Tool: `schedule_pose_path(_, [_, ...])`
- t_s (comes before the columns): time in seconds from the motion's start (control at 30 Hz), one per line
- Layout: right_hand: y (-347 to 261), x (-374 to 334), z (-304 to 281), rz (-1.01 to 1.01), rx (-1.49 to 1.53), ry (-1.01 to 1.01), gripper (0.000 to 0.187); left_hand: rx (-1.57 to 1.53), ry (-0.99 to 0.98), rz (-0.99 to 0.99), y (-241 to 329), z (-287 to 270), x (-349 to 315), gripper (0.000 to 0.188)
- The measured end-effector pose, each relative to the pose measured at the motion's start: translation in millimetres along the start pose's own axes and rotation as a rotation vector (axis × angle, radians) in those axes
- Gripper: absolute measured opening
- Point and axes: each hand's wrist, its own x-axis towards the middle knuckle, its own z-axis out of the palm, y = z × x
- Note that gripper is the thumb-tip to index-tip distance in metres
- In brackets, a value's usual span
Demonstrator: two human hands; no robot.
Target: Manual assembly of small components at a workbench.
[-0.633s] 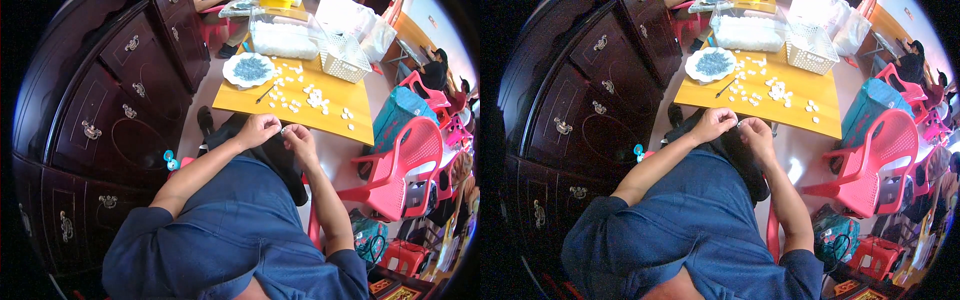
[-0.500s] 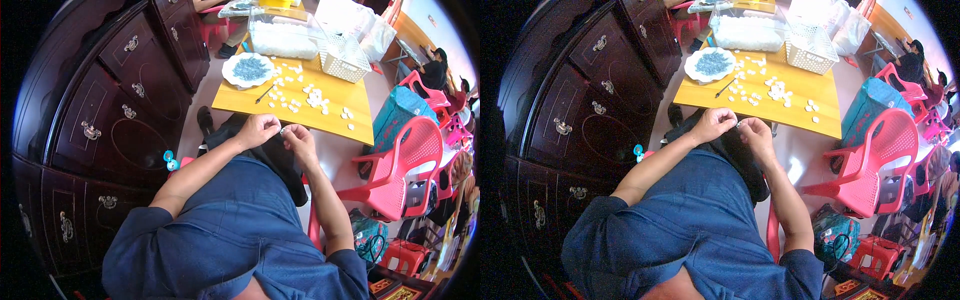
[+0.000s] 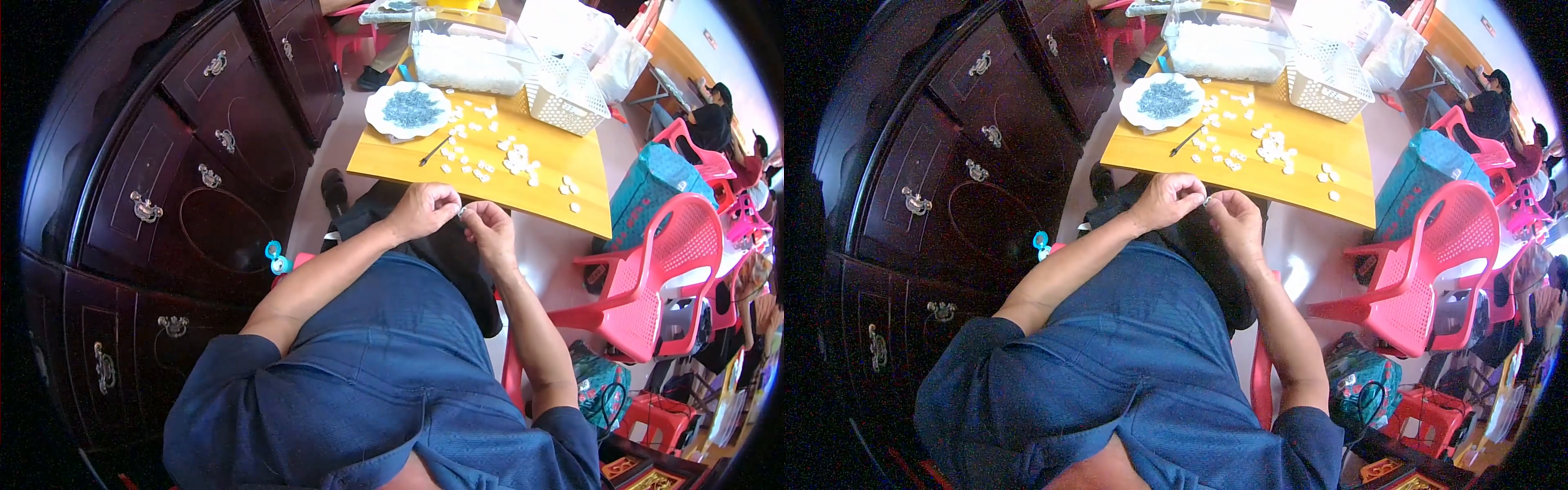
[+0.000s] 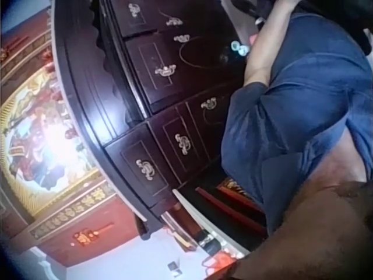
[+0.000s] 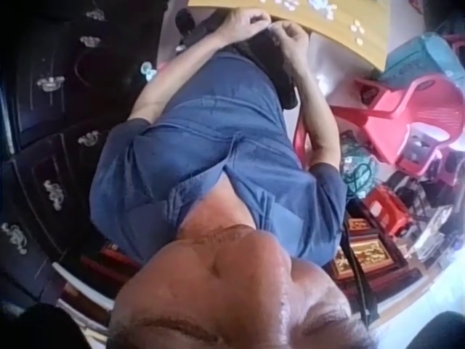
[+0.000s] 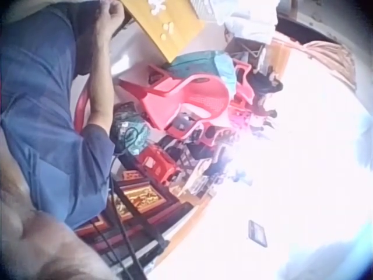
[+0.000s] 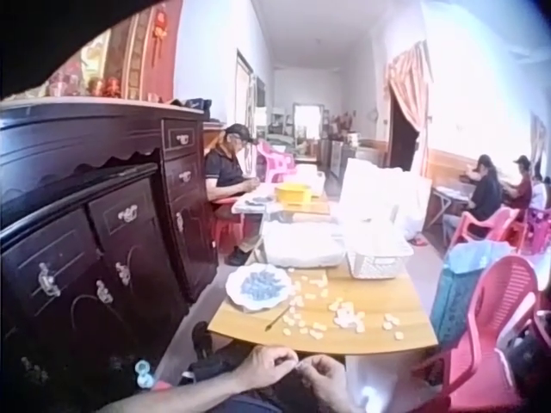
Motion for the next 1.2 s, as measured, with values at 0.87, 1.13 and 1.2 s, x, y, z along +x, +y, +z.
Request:
schedule_pose_path(0.87, [-12.1,8.4,-60.4,-0.160,0.595,0.472,0.013,0.300,-0.162,-0.005,-5.5,42.7,77.6,0.028])
schedule_pose_path(1.13, [-15.0,6.0,-63.5,-0.211,0.667,0.611,0.017,0.674,-0.218,0.270,-11.6,105.0,112.1,0.033])
schedule_pose_path(1.2, [-18.4,3.9,-63.7,-0.207,0.641,0.602,0.016,0.737,-0.268,0.238,-7.3,108.8,113.3,0.032])
